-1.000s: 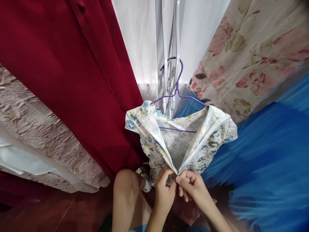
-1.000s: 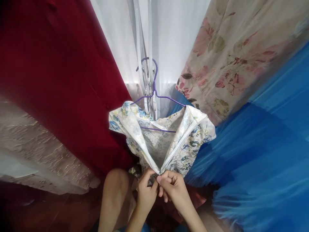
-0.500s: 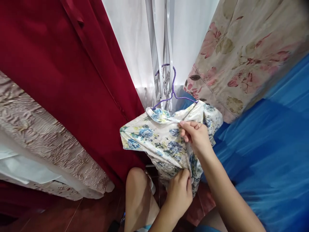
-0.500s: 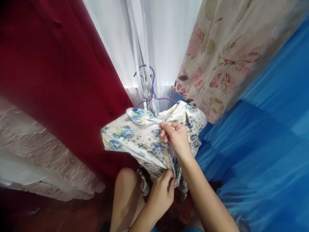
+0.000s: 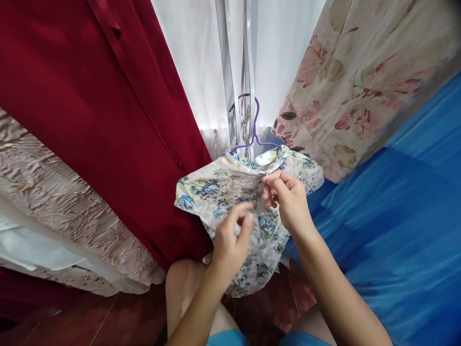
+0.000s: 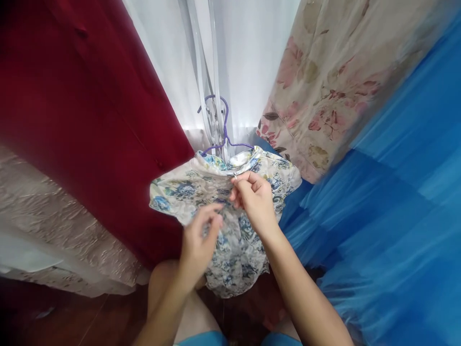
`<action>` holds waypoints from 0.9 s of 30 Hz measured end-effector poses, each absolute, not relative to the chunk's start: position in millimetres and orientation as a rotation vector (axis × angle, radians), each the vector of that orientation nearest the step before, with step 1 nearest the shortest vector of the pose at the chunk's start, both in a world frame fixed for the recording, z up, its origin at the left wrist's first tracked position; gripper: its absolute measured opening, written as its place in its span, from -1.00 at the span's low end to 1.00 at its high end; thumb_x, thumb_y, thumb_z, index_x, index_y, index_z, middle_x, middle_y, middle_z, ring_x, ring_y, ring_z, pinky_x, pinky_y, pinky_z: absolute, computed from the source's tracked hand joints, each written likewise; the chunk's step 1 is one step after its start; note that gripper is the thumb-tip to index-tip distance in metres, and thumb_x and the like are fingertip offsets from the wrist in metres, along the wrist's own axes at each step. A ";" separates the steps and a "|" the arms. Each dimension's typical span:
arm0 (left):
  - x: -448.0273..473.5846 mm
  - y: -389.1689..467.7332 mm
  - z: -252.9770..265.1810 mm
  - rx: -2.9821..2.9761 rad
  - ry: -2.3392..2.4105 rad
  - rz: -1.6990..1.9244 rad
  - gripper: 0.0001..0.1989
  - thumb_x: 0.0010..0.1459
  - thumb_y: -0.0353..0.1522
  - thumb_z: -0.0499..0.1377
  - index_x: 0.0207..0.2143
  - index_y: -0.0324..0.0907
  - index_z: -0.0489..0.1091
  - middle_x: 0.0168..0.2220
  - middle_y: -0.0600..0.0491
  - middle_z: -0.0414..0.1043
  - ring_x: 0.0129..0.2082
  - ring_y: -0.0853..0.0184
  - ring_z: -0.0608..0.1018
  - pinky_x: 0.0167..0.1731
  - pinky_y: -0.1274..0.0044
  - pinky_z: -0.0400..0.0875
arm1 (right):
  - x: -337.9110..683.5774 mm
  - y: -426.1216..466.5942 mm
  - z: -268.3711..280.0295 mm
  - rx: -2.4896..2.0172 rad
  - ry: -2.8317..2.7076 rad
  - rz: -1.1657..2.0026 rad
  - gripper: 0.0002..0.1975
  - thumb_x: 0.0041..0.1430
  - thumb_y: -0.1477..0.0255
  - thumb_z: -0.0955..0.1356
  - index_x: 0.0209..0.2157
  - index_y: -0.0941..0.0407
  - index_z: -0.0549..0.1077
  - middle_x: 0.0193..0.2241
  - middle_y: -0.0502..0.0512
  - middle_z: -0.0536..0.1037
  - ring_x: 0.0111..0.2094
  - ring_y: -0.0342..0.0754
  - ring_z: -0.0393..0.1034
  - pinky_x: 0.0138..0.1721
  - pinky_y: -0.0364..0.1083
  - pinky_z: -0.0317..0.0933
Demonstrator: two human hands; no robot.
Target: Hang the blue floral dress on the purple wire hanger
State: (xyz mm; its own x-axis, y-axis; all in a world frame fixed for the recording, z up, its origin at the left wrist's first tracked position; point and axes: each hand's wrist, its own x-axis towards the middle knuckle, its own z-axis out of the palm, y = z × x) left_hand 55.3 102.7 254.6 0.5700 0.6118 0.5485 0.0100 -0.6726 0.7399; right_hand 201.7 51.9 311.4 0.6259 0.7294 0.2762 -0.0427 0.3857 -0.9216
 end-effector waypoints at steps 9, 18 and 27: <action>106.7 155.0 329.0 2.482 0.231 1.392 -0.85 0.31 -0.38 0.18 -0.35 -0.19 0.47 -0.50 0.14 0.46 -0.50 0.46 0.48 -0.44 0.61 0.32 | 209.0 62.4 300.5 -1.120 -0.838 0.482 -0.86 0.06 0.45 0.34 -0.56 0.11 0.36 -0.73 -0.11 0.42 -0.74 -0.25 0.20 -0.67 -0.24 0.07; 68.0 219.8 345.6 1.669 0.531 1.972 -0.75 0.33 -0.32 0.15 -0.43 -0.22 0.42 -0.53 0.13 0.39 -0.50 0.46 0.48 -0.42 0.64 0.38 | 202.0 58.6 245.1 -1.209 -0.799 0.569 -0.90 0.01 0.44 0.33 -0.55 0.11 0.35 -0.76 -0.15 0.36 -0.74 -0.23 0.14 -0.68 -0.22 0.02; 60.9 267.3 242.5 0.626 0.788 1.477 -0.75 0.36 -0.43 0.08 -0.45 -0.22 0.30 -0.54 0.15 0.38 -0.54 0.52 0.46 -0.36 0.68 0.38 | 201.7 28.3 206.4 -1.286 -0.765 0.668 -0.85 0.08 0.41 0.33 -0.54 0.09 0.32 -0.74 -0.13 0.38 -0.73 -0.22 0.16 -0.64 -0.21 0.03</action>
